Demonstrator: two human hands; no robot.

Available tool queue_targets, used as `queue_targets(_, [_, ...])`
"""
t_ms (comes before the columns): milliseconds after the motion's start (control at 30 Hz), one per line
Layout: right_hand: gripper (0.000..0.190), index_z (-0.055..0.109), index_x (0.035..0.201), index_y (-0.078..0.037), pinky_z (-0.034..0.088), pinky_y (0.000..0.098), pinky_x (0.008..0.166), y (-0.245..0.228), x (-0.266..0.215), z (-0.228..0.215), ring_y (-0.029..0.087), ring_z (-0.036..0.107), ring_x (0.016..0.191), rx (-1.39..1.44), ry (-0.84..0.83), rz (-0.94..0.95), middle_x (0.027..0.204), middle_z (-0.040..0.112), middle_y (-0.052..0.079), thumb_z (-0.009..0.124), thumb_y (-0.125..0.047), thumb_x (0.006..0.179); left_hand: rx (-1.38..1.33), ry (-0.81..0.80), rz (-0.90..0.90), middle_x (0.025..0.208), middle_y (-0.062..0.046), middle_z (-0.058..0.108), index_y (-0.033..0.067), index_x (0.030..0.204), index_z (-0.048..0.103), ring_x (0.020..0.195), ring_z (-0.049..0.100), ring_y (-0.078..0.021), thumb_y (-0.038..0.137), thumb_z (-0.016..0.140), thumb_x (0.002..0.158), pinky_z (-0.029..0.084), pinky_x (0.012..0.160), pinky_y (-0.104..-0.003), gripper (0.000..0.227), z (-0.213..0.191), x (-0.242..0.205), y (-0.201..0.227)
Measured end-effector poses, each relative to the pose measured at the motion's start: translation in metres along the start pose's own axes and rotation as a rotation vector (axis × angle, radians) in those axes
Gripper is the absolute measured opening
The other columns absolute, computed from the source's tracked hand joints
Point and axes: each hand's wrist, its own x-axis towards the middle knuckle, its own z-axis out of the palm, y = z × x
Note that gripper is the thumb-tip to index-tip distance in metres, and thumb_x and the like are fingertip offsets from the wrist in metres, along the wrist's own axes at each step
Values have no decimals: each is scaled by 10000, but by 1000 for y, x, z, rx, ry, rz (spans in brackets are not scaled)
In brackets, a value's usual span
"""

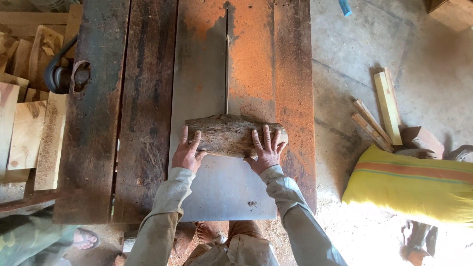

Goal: Cutting an irregular piece of wood into smaller blocks using a table saw

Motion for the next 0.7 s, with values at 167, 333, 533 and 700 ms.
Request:
queue_targets(167, [1351, 197, 1633, -416, 153, 847, 1063, 4, 10, 3, 612, -2, 1492, 7, -20, -16, 1735, 22, 96, 942, -463, 508, -5, 3, 13, 1715, -145, 164, 333, 1568, 427, 1287, 547, -505, 347, 799, 814, 568, 984, -554, 841, 0, 10, 0])
queue_targets(333, [1331, 198, 1634, -425, 134, 834, 1079, 3, 19, 2, 597, -18, 1501, 6, -17, 0, 1738, 19, 77, 939, -449, 529, -1, -32, -14, 1723, -128, 135, 360, 1580, 398, 1288, 551, -496, 372, 778, 838, 565, 993, -543, 833, -4, 18, 4])
queue_targets(533, [1329, 179, 1641, -414, 140, 840, 1070, 6, 31, 1, 604, -33, 1496, -1, -44, -12, 1736, -2, 97, 930, -471, 546, -3, -38, -37, 1724, -108, 144, 388, 1581, 386, 1282, 560, -489, 380, 770, 849, 566, 986, -546, 827, -2, 29, 2])
queue_targets(700, [1344, 190, 1635, -427, 147, 834, 1078, 5, 40, 0, 592, -20, 1504, -12, -32, 0, 1739, 13, 82, 943, -461, 522, -3, -64, -55, 1731, -101, 117, 394, 1586, 374, 1313, 544, -472, 369, 764, 861, 568, 999, -526, 823, -6, 40, 6])
